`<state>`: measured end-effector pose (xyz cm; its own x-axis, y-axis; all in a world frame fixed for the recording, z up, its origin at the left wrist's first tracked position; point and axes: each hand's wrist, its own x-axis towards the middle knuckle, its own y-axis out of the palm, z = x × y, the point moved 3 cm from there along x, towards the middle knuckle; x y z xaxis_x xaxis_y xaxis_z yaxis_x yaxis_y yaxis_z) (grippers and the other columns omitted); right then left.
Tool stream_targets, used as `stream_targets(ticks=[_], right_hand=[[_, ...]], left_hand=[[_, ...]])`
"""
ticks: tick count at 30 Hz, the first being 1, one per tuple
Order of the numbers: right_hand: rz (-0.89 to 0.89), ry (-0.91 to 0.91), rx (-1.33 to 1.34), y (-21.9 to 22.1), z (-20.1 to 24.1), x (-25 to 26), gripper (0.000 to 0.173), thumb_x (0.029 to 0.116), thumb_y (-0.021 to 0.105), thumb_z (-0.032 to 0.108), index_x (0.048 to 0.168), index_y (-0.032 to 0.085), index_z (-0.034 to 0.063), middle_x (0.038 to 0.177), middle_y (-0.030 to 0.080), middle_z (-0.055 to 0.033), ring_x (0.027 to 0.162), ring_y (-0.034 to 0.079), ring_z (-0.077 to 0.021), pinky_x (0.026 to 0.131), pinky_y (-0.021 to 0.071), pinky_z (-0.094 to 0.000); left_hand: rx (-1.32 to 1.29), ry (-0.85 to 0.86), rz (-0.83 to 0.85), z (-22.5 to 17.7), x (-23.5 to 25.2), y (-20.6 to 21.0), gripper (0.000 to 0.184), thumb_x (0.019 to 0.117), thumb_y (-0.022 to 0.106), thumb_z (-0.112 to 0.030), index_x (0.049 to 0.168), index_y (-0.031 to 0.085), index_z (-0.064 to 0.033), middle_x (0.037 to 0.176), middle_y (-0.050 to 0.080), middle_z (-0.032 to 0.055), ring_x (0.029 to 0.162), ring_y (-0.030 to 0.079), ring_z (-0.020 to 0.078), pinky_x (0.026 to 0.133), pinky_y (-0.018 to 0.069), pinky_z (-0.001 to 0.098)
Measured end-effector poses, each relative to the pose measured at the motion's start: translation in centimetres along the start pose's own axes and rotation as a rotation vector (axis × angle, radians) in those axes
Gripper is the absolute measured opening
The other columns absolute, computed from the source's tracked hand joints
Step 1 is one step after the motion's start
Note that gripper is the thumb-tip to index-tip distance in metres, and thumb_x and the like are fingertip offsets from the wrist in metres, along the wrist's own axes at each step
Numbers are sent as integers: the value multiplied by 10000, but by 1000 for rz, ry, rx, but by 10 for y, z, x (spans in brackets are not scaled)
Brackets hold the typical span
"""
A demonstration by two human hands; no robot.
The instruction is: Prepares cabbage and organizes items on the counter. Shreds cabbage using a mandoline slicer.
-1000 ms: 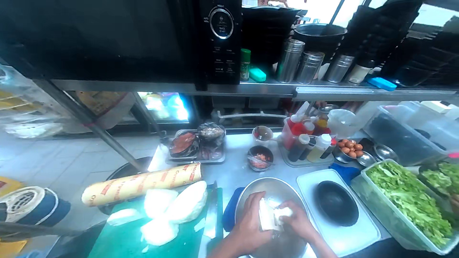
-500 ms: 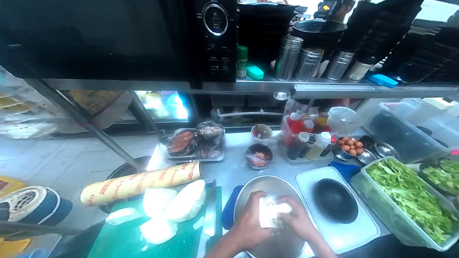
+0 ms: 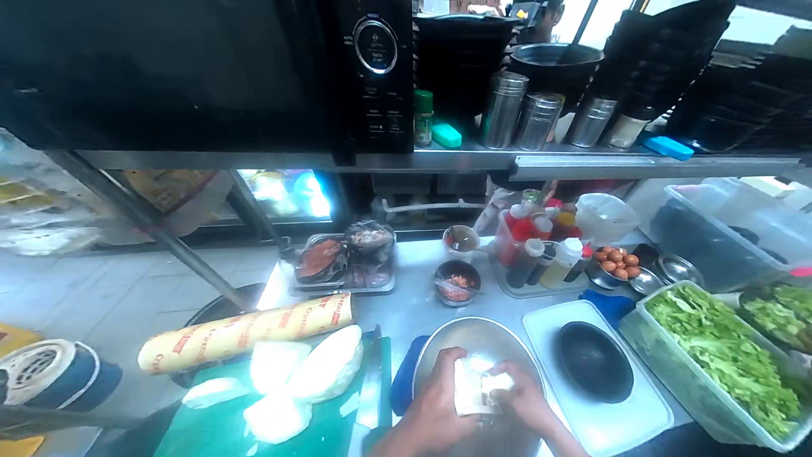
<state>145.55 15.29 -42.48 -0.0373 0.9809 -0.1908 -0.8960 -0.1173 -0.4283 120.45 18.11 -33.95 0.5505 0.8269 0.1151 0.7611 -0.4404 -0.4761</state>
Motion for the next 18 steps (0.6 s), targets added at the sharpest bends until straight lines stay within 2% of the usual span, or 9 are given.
stream_targets(ticks=[1, 4, 5, 8, 9, 10, 12, 14, 18], right_hand=[[1, -36, 11, -1, 13, 0, 395, 842, 824, 181, 1202, 672, 236, 1233, 690, 69, 1071, 686, -94, 888, 627, -370], [15, -202, 88, 1, 43, -7, 380, 852, 820, 132, 1199, 677, 190, 1278, 677, 36, 1216, 631, -124, 1031, 572, -379], [8, -185, 81, 2, 35, -6, 374, 852, 816, 136, 1194, 675, 189, 1269, 681, 37, 1207, 635, -119, 1025, 573, -376], [-10, 12, -18, 3, -12, 1, 397, 829, 823, 193, 1196, 672, 203, 1207, 696, 39, 1081, 677, -103, 923, 605, -385], [-14, 23, -22, 1, -12, 0, 403, 824, 830, 195, 1194, 672, 210, 1206, 698, 47, 1074, 681, -99, 913, 611, -384], [-20, -8, -7, -1, 1, -1, 404, 822, 839, 194, 1190, 676, 219, 1209, 700, 62, 1085, 680, -90, 915, 616, -373], [-19, -147, 76, -1, 39, -6, 398, 832, 835, 151, 1196, 681, 197, 1252, 690, 51, 1177, 648, -111, 991, 589, -376], [-21, -193, 135, 0, 46, -5, 385, 835, 819, 117, 1187, 678, 177, 1259, 692, 24, 1199, 643, -144, 1006, 583, -392], [-61, -2, 35, 1, -14, 2, 387, 815, 841, 180, 1164, 675, 192, 1177, 697, 32, 1071, 676, -110, 893, 613, -371]], left_hand=[[4, -2, -7, 1, 2, -1, 1051, 654, 933, -393, 1497, 353, -150, 1425, 518, 68, 1226, 592, 105, 1024, 561, 327], [10, -31, 11, 0, 0, 0, 1055, 662, 926, -394, 1505, 342, -150, 1440, 499, 69, 1249, 574, 104, 1040, 545, 315], [12, -32, 16, 0, 0, 0, 1055, 662, 924, -392, 1505, 340, -147, 1440, 498, 73, 1252, 570, 104, 1044, 541, 312], [5, -8, 15, 1, 0, 0, 1065, 654, 931, -389, 1506, 339, -149, 1438, 500, 72, 1246, 575, 102, 1041, 544, 312], [6, -2, 13, 2, 1, 0, 1062, 651, 932, -386, 1503, 342, -154, 1434, 501, 67, 1242, 577, 103, 1036, 548, 314], [10, -3, 9, 1, 3, -1, 1062, 647, 934, -385, 1501, 344, -161, 1430, 502, 66, 1238, 579, 104, 1032, 551, 317], [31, -29, 28, -1, 5, -1, 1052, 656, 923, -391, 1506, 343, -171, 1437, 497, 64, 1245, 574, 107, 1031, 549, 321], [60, -54, 62, -7, 9, -2, 1039, 666, 904, -384, 1508, 333, -175, 1445, 486, 65, 1248, 571, 112, 1028, 548, 320], [104, -67, 122, -15, 18, -4, 1045, 673, 891, -377, 1525, 320, -178, 1460, 479, 78, 1264, 569, 143, 1033, 544, 349]])
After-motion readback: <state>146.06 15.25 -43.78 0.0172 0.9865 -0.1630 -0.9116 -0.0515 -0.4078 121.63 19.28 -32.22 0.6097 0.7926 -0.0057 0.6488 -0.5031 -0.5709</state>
